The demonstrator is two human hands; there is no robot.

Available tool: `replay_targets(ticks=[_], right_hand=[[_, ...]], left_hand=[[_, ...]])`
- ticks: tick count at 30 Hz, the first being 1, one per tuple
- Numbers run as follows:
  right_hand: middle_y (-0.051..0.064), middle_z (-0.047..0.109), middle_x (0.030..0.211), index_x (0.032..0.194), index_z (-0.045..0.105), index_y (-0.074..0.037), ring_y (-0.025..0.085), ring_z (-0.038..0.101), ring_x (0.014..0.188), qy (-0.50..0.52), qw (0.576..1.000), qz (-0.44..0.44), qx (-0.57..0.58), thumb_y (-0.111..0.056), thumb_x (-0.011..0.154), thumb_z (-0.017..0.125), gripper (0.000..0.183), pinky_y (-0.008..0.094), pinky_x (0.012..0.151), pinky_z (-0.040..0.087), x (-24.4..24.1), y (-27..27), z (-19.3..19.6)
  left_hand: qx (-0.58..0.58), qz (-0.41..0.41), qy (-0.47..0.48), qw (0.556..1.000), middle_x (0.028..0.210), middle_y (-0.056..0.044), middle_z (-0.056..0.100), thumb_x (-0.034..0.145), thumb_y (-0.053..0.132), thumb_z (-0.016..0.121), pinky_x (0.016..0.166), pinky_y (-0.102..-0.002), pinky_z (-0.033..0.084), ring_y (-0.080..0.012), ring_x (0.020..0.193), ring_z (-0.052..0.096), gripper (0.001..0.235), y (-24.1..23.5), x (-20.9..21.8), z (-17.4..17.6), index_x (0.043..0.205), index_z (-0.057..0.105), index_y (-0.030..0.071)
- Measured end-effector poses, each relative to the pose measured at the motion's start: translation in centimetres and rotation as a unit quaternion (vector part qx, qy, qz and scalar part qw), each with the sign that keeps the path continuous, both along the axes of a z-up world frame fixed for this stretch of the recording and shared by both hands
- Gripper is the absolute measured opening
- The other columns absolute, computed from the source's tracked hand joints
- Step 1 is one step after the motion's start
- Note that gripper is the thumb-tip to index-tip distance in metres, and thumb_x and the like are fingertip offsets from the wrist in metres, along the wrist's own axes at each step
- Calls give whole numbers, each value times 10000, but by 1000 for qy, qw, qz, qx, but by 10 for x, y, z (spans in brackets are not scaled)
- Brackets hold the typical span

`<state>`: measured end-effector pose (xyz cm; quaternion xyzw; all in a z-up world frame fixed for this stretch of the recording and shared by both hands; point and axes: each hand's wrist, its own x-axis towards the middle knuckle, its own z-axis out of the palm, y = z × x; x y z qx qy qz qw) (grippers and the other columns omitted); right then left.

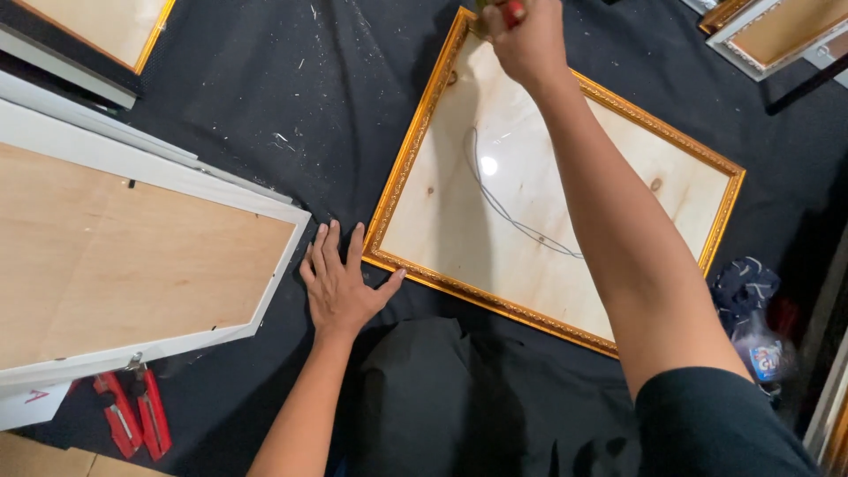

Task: The person uses a brush to wipe the back surface of a gold picture frame lying on a black cloth. They repeatedly brush the wooden backing and the inner edges of the frame, moving the brush in circular and linear motions.

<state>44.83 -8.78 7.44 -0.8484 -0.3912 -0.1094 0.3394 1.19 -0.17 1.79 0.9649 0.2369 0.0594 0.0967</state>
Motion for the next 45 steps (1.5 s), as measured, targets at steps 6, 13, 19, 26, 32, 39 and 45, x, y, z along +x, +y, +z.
replay_targets(ticks=[6, 13, 19, 26, 32, 39, 45], right_hand=[[120, 607, 1114, 1153, 528, -98, 276, 697, 1030, 198, 978, -62, -27, -192, 968, 780, 326, 359, 771, 667, 0, 6, -12], [57, 616, 563, 590, 504, -88, 121, 619, 493, 274, 953, -74, 104, -75, 1004, 574, 420, 245, 480, 509, 9, -56, 31], [3, 675, 691, 984, 827, -130, 64, 649, 547, 291, 918, -266, 36, -148, 918, 782, 81, 186, 501, 635, 13, -233, 46], [6, 600, 611, 658, 615, -149, 96, 652, 521, 223, 828, -513, -28, -246, 956, 677, 319, 274, 488, 544, -8, -399, 68], [36, 636, 817, 886, 592, -150, 151, 648, 653, 269, 772, -575, 37, -245, 952, 679, 144, 310, 563, 551, 8, -425, 20], [-2, 557, 661, 624, 532, -156, 176, 592, 604, 119, 819, -558, -66, -276, 944, 646, 360, 439, 573, 476, 32, -392, 4], [91, 609, 644, 777, 526, -116, 194, 617, 424, 325, 819, -470, 55, -209, 930, 644, 215, 347, 333, 522, 14, -305, 16]], left_hand=[[20, -1, -25, 1000, 1570, -146, 435, 836, 834, 520, 1081, -511, 376, -314, 1469, 385, 958, -1, 0, 0, 1545, 471, 193], [46, -15, -93, 994, 1511, -143, 524, 857, 817, 546, 1027, -494, 421, -318, 1421, 477, 898, 2, 0, 5, 1495, 541, 185], [37, -28, -114, 992, 1440, -199, 576, 989, 661, 508, 991, -546, 422, -380, 1367, 527, 719, -2, 1, 8, 1467, 602, 131], [65, -39, -107, 991, 1473, -238, 572, 1006, 603, 585, 997, -545, 417, -413, 1392, 515, 677, -6, 2, 7, 1450, 639, 95], [58, -31, -85, 994, 1499, -249, 569, 1014, 613, 547, 1000, -537, 397, -416, 1406, 501, 693, -7, 2, 5, 1461, 636, 91], [55, -33, -98, 993, 1487, -248, 558, 1021, 608, 563, 1007, -558, 403, -425, 1399, 496, 685, -8, 5, 5, 1451, 648, 82], [28, -23, -47, 998, 1522, -240, 505, 997, 640, 506, 1011, -555, 378, -407, 1425, 443, 730, -5, 1, 4, 1504, 580, 120]])
